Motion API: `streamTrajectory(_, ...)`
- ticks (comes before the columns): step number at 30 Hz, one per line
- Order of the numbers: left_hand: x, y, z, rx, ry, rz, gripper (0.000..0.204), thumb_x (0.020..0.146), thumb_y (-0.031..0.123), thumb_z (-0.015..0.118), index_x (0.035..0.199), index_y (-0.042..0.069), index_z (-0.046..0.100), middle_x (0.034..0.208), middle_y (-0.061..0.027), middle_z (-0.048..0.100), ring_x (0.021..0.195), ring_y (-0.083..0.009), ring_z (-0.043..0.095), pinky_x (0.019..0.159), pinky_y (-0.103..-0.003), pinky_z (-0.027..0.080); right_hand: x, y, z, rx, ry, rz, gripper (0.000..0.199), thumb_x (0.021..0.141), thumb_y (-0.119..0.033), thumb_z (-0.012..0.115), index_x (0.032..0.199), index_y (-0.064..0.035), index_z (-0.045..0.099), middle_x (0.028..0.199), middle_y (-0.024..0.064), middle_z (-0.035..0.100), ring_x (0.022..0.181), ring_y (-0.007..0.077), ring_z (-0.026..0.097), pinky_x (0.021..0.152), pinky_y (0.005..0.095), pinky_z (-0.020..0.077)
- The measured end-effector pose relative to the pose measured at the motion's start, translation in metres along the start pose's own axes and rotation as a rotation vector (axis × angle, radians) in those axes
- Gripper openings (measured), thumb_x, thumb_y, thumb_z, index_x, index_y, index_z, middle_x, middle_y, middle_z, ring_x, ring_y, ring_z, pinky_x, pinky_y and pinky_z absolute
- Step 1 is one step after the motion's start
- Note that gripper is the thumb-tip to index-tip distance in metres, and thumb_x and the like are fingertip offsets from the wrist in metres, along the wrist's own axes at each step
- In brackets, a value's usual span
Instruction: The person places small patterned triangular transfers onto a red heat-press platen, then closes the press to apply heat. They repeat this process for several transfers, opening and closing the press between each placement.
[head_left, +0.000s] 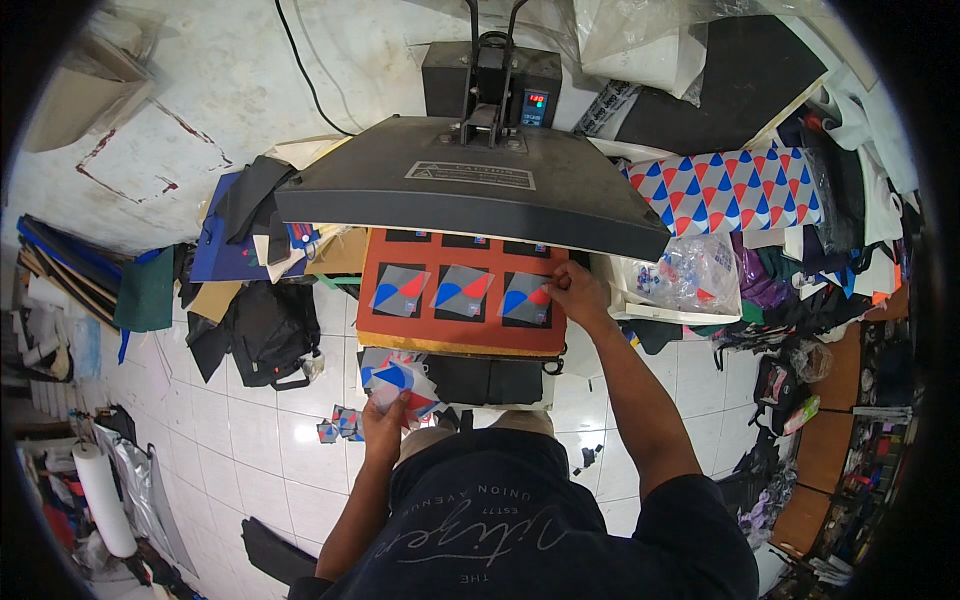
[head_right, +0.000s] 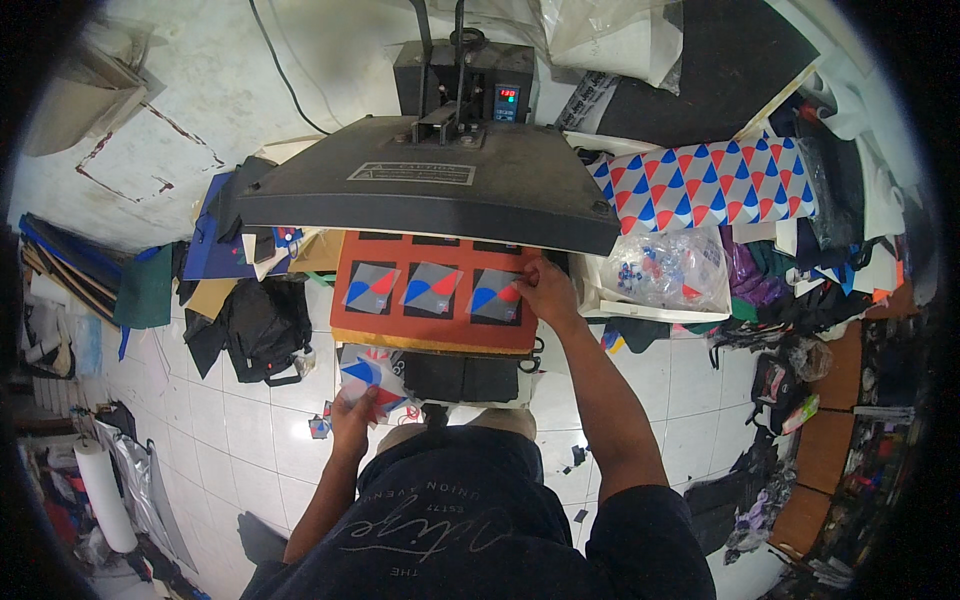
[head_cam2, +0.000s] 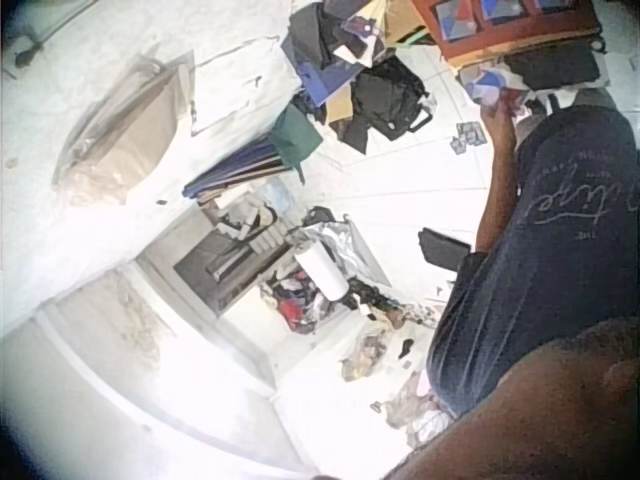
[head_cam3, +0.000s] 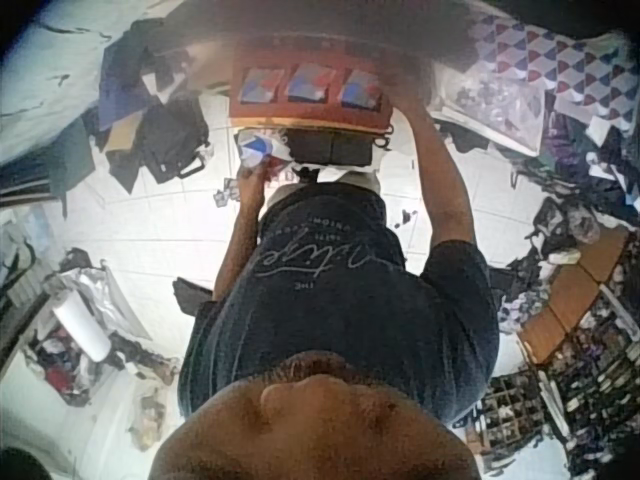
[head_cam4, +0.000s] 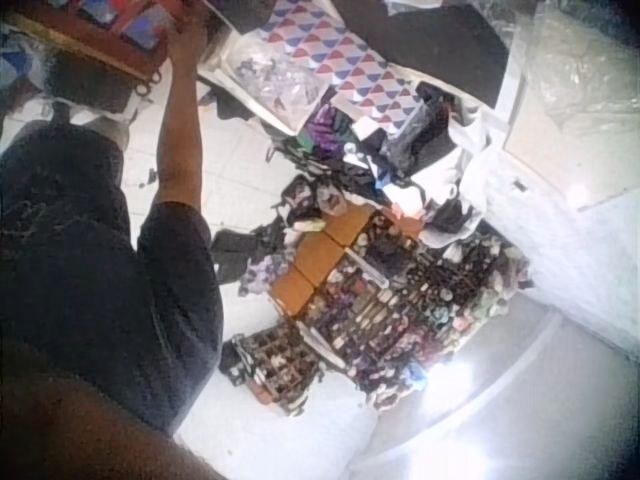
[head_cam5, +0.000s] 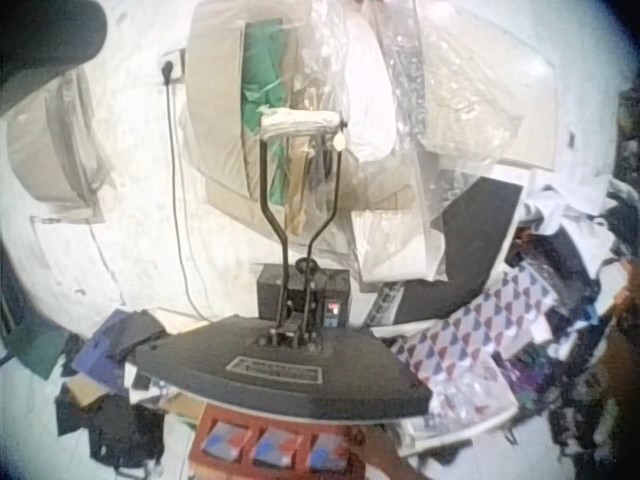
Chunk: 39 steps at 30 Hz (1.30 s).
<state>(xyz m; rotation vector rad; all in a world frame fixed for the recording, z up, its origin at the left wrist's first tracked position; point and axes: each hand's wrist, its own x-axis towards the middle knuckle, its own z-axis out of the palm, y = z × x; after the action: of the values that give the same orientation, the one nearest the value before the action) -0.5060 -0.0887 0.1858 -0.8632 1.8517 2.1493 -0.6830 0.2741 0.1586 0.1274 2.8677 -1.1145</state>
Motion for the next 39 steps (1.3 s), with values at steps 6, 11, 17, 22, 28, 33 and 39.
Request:
streamTrajectory(6, 0.0, -0.004, 0.003, -0.012, 0.031, 0.055, 0.02, 0.088, 0.013, 0.07, 0.103, 0.002, 0.062, 0.083, -0.0066, 0.067, 0.064, -0.0142, 0.061, 0.055, -0.025, 0.044, 0.001, -0.001, -0.001, -0.014, -0.019, 0.033, 0.034, 0.076, -0.026, 0.079, 0.098, -0.0065, 0.061, 0.085, 0.0092, 0.07, 0.083, 0.0255, 0.069, 0.073, 0.0376, 0.0531)
streamTrajectory(11, 0.002, -0.005, 0.0, -0.002, 0.003, 0.053, 0.019, 0.088, 0.013, 0.07, 0.101, 0.002, 0.061, 0.082, -0.0065, 0.066, 0.062, -0.0143, 0.061, 0.054, -0.026, 0.045, 0.002, 0.008, 0.005, -0.021, 0.022, -0.008, 0.038, 0.075, -0.029, 0.081, 0.099, -0.0064, 0.06, 0.08, 0.0054, 0.068, 0.075, 0.0195, 0.067, 0.067, 0.0336, 0.0512)
streamTrajectory(17, 0.003, -0.006, 0.0, 0.013, 0.007, 0.057, 0.019, 0.089, 0.013, 0.07, 0.102, 0.002, 0.062, 0.083, -0.006, 0.067, 0.065, -0.0138, 0.061, 0.056, -0.026, 0.045, 0.002, 0.005, 0.002, 0.008, -0.01, 0.02, 0.034, 0.076, -0.026, 0.079, 0.098, -0.0065, 0.061, 0.087, 0.0099, 0.069, 0.082, 0.0256, 0.068, 0.073, 0.0382, 0.0531)
streamTrajectory(22, 0.003, -0.006, -0.001, 0.025, 0.004, 0.035, 0.021, 0.089, 0.012, 0.069, 0.105, 0.002, 0.062, 0.086, -0.0061, 0.068, 0.07, -0.014, 0.062, 0.061, -0.026, 0.047, -0.002, -0.007, -0.004, 0.014, 0.027, 0.021, 0.033, 0.078, -0.026, 0.077, 0.098, -0.0052, 0.061, 0.087, 0.0102, 0.068, 0.081, 0.0262, 0.068, 0.073, 0.0389, 0.053)
streamTrajectory(28, 0.003, -0.003, -0.001, -0.009, 0.002, 0.013, 0.023, 0.089, 0.01, 0.069, 0.108, 0.001, 0.061, 0.094, -0.0076, 0.068, 0.079, -0.0164, 0.064, 0.068, -0.028, 0.05, -0.01, -0.001, -0.002, 0.051, 0.22, -0.156, 0.027, 0.084, -0.024, 0.075, 0.097, -0.0047, 0.062, 0.077, 0.0091, 0.066, 0.071, 0.0214, 0.065, 0.065, 0.0337, 0.0499)
streamTrajectory(33, 0.001, 0.014, 0.015, -0.168, -0.011, -0.043, 0.028, 0.088, 0.009, 0.068, 0.113, 0.001, 0.059, 0.099, -0.0087, 0.066, 0.087, -0.0191, 0.065, 0.074, -0.031, 0.052, -0.043, -0.022, -0.004, 0.347, 0.036, 0.06, 0.033, 0.084, -0.03, 0.075, 0.1, -0.0044, 0.062, 0.09, 0.009, 0.066, 0.077, 0.0195, 0.064, 0.072, 0.0331, 0.0513)
streamTrajectory(39, 0.001, 0.022, 0.042, -0.217, -0.14, -0.073, 0.027, 0.088, 0.007, 0.069, 0.113, 0.002, 0.06, 0.101, -0.0074, 0.067, 0.087, -0.0168, 0.066, 0.072, -0.029, 0.053, -0.12, -0.112, 0.028, 0.438, -0.45, -0.004, 0.042, 0.082, -0.028, 0.08, 0.109, -0.0038, 0.058, 0.09, 0.004, 0.061, 0.078, 0.0108, 0.058, 0.068, 0.027, 0.0488)
